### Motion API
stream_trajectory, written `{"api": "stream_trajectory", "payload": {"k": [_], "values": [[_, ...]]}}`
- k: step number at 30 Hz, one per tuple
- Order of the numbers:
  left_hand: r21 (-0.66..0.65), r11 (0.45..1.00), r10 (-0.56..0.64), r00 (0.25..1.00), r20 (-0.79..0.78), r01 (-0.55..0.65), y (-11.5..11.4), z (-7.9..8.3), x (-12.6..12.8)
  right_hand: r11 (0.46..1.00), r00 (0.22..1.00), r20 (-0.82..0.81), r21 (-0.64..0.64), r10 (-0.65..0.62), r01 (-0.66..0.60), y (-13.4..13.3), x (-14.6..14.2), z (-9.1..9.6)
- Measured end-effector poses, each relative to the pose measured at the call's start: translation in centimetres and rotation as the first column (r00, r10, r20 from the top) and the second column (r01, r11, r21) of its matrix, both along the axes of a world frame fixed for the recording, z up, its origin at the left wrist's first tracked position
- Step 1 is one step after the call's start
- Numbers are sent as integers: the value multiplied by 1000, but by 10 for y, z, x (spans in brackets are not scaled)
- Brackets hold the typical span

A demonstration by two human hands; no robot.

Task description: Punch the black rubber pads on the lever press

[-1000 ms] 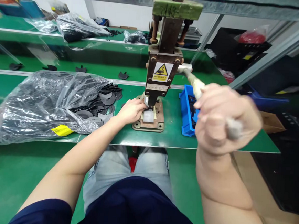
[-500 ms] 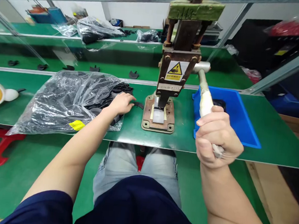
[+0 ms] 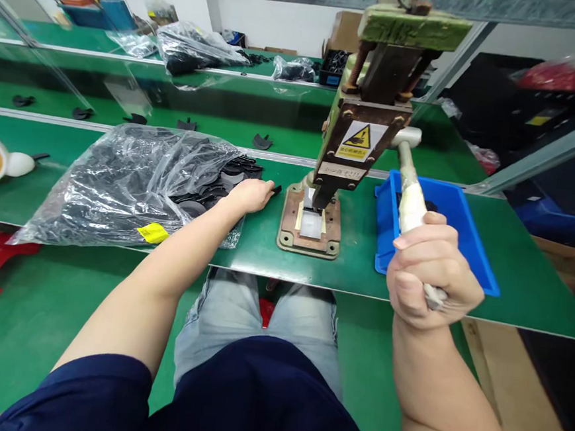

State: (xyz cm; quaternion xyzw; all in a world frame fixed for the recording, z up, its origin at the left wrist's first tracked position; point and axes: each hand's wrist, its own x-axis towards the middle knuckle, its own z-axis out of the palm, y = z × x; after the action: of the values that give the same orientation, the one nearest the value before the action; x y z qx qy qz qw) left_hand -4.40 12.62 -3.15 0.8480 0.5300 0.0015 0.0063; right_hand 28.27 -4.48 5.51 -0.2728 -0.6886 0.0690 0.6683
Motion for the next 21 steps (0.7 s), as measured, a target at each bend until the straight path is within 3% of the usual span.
{"api": "stream_trajectory", "payload": {"k": [3, 7, 11, 13, 15, 16, 18, 21], "values": [[19, 996, -88, 996, 13, 88, 1, 2, -5, 994, 997, 69, 109, 20, -27, 2, -3, 1], [65, 996, -72, 992, 108, 66, -4, 16, -8, 994, 998, 57, 114, 1, -7, 3, -7, 3], [-21, 995, -93, 993, 71, 95, -19, 26, 4, 993, 999, 38, 116, 0, -4, 2, -9, 3], [-39, 994, -96, 984, 149, 102, -26, 23, 13, 993, 999, 41, 115, 9, -14, 1, -9, 3], [-65, 997, -12, 952, 307, 33, -28, 15, 19, 993, 998, 54, 113, 18, -24, 1, -7, 2], [-96, 995, 61, 914, 401, -24, -28, 11, 20, 993, 998, 62, 114, 22, -29, 1, -7, 2], [-208, 970, 228, 771, 595, -126, -25, 6, 20, 992, 997, 80, 121, 21, -31, 0, -6, 1], [-438, 896, 413, 516, 751, -80, -25, 6, 21, 992, 997, 82, 125, 0, -10, 1, -6, 0]]}}
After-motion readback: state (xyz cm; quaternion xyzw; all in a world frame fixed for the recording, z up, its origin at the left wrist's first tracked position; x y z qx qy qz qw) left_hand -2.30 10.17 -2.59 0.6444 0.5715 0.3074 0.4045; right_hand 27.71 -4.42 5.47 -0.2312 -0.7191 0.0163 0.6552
